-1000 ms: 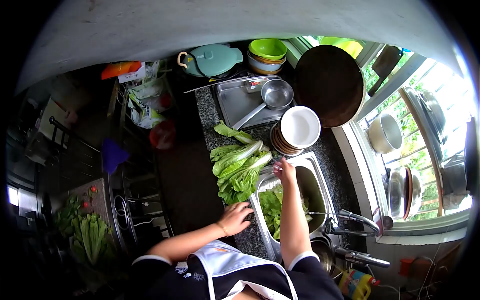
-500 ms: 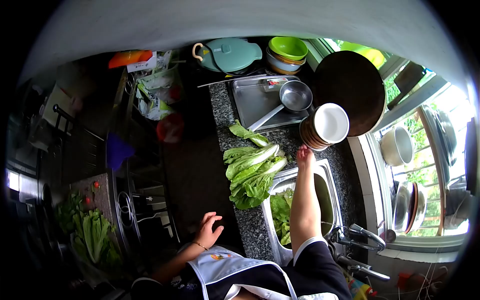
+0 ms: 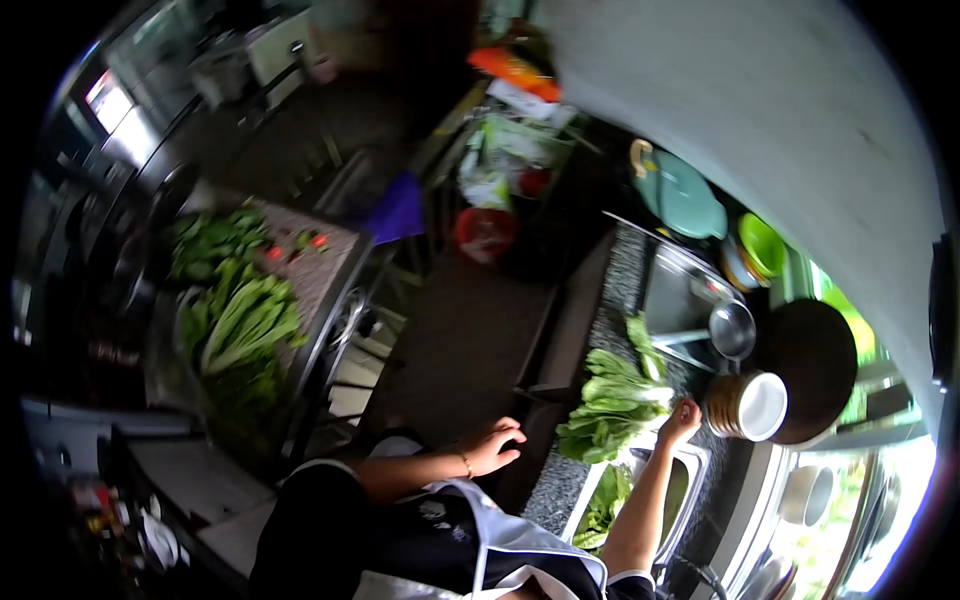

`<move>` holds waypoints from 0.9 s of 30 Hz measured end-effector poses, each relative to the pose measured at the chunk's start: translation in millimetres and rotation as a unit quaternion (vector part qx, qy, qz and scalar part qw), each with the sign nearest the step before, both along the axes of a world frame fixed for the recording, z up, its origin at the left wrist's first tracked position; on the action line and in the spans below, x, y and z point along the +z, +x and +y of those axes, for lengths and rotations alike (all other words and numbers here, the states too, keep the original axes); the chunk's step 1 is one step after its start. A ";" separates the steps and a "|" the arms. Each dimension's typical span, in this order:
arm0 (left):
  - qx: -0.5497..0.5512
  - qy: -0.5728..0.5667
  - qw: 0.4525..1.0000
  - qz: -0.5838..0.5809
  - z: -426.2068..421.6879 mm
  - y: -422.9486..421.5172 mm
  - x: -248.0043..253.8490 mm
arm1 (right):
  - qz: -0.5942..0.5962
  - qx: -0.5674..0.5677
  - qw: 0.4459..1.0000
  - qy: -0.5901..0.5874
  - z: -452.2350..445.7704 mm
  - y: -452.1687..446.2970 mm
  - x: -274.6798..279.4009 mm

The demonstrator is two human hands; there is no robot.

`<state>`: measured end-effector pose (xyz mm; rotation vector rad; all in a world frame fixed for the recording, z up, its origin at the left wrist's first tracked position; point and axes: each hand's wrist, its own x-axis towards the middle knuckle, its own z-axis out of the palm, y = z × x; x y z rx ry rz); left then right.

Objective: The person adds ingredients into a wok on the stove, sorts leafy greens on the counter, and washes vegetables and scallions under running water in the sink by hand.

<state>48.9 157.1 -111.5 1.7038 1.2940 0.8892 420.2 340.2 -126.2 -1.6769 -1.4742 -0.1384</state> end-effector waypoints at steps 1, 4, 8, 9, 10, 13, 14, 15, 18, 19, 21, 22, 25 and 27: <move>0.011 0.005 1.000 -0.003 -0.7 -9.2 3.6 | 0.004 0.040 0.999 0.032 4.0 -46.6 32.5; 0.058 0.018 0.998 -0.006 1.9 -40.1 13.5 | 0.223 0.233 0.946 0.038 21.6 -159.4 91.5; 0.171 0.052 0.984 -0.025 -17.1 -99.0 22.8 | 0.348 0.414 0.841 0.008 13.5 -310.9 162.3; 0.195 0.054 0.978 -0.041 -23.8 -114.9 27.5 | 0.325 0.436 0.839 -0.019 10.2 -341.4 164.3; 0.227 0.064 0.971 -0.034 -30.3 -130.5 35.1 | 0.303 0.472 0.827 -0.023 17.1 -362.6 147.8; 0.278 0.066 0.958 0.002 -51.0 -177.9 50.2 | 0.308 0.486 0.810 -0.115 11.5 -426.3 133.2; 0.315 0.075 0.946 0.019 -59.1 -194.3 55.0 | 0.327 0.477 0.802 -0.148 10.6 -440.4 123.4; 0.348 0.080 0.933 0.036 -65.7 -208.2 56.2 | 0.352 0.482 0.786 -0.162 11.2 -451.3 112.5; 0.396 0.025 0.915 -0.074 -80.0 -236.0 39.9 | 0.368 0.452 0.775 -0.244 15.2 -462.0 72.7; 0.397 -0.003 0.917 -0.037 -81.6 -244.1 49.7 | 0.380 0.415 0.781 -0.272 18.1 -461.2 57.7; 0.403 0.000 0.915 -0.027 -77.4 -253.2 40.9 | 0.348 0.370 0.794 -0.335 36.0 -454.0 13.3; 0.417 0.004 0.909 -0.010 -72.5 -255.9 38.0 | 0.352 0.335 0.795 -0.362 40.1 -452.7 0.1; 0.433 -0.022 0.901 0.000 -33.9 -270.3 62.8 | 0.383 0.293 0.782 -0.395 64.3 -444.3 -57.2; 0.460 -0.005 0.884 0.083 4.5 -292.6 58.4 | 0.365 0.233 0.797 -0.421 87.2 -448.0 -82.2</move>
